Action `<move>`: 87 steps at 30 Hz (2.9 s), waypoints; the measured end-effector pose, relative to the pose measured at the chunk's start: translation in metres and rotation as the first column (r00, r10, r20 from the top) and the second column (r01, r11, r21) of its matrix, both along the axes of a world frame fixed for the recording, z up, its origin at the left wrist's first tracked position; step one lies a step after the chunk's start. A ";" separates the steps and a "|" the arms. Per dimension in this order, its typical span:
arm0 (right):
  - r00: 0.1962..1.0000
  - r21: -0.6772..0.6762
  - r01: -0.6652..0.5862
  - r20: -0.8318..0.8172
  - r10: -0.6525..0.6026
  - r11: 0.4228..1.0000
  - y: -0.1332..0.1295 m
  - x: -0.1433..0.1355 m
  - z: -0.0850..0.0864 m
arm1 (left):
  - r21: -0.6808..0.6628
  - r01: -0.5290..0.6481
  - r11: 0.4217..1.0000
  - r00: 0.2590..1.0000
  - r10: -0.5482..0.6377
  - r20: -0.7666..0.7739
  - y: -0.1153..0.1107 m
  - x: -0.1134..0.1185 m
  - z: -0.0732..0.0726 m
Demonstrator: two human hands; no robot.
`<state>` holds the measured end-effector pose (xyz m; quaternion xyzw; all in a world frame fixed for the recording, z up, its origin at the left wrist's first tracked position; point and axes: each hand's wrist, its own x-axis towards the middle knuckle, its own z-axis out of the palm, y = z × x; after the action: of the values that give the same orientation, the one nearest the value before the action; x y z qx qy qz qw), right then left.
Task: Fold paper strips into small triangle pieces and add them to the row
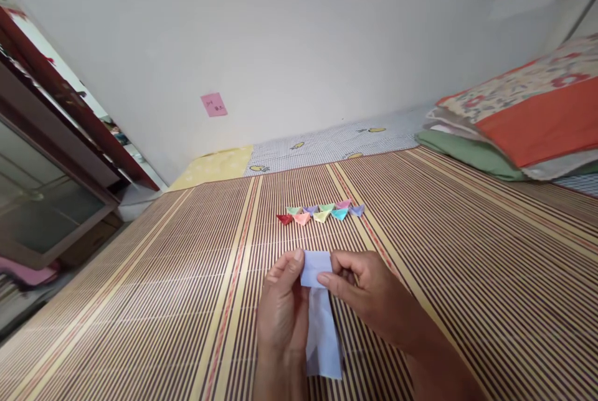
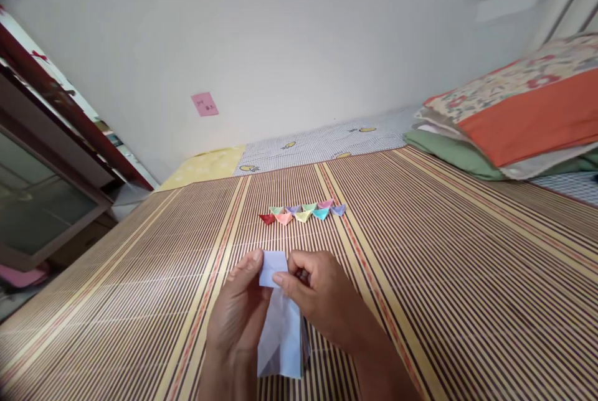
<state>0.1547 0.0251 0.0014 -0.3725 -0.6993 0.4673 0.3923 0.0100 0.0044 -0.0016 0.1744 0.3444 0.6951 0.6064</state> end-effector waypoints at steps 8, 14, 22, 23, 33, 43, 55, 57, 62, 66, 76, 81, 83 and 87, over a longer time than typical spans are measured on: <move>0.993 0.050 0.048 0.104 -0.053 0.998 -0.003 0.001 0.001 | -0.026 0.003 1.000 1.000 -0.003 0.003 0.001 0.004 0.001; 1.000 -0.038 -0.017 -0.020 0.017 0.999 0.001 0.007 -0.002 | 0.039 0.007 0.999 0.984 0.000 -0.179 0.000 0.000 -0.002; 0.987 -0.090 0.078 -0.135 -0.089 0.993 0.004 -0.001 -0.003 | 0.081 0.074 0.994 0.898 -0.031 -0.438 -0.001 0.001 -0.005; 0.984 -0.105 0.089 -0.146 -0.104 0.990 0.005 -0.003 -0.004 | 0.085 0.062 0.994 0.898 -0.019 -0.439 -0.001 0.003 -0.005; 0.882 -0.279 0.145 -0.398 -0.252 0.949 0.014 -0.005 -0.018 | 0.194 0.193 0.962 0.791 -0.036 -0.611 -0.010 0.001 0.005; 0.890 -0.139 0.101 -0.429 -0.152 0.985 0.008 0.008 -0.005 | 0.227 0.207 0.952 0.746 -0.004 -0.665 -0.008 -0.020 -0.002; 0.939 0.010 -0.001 -0.343 0.005 1.000 0.004 0.021 0.000 | 0.276 0.240 0.931 0.767 -0.007 -0.642 -0.010 -0.022 0.004; 0.939 0.022 0.005 -0.345 0.003 1.000 0.004 0.019 0.001 | 0.288 0.230 0.930 0.763 0.012 -0.646 -0.009 -0.021 0.005; 0.946 0.034 0.050 -0.321 -0.037 0.998 0.001 0.013 0.004 | 0.309 0.206 0.928 0.741 0.059 -0.669 -0.009 -0.017 0.005; 0.953 0.054 0.082 -0.296 -0.062 0.995 -0.002 0.008 0.006 | 0.282 0.169 0.945 0.736 0.070 -0.674 -0.010 -0.016 0.004; 0.955 0.117 0.178 -0.260 -0.142 0.977 -0.003 -0.001 0.010 | 0.215 0.026 0.976 0.710 0.134 -0.691 -0.012 -0.006 0.002; 0.949 0.150 0.201 -0.276 -0.154 0.968 -0.005 -0.003 0.009 | 0.237 0.002 0.971 0.669 0.175 -0.722 -0.012 -0.004 0.002; 0.945 0.126 0.212 -0.279 -0.170 0.969 -0.006 -0.005 0.007 | 0.252 -0.006 0.968 0.674 0.190 -0.714 -0.012 -0.004 0.002; 0.936 0.134 0.270 -0.268 -0.227 0.953 -0.007 -0.006 0.005 | 0.258 -0.005 0.966 0.705 0.186 -0.684 -0.013 -0.003 0.002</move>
<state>0.1483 0.0178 0.0064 -0.3618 -0.6285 0.3959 0.5633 0.0070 -0.0090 0.0008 0.4784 0.4724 0.6427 0.3673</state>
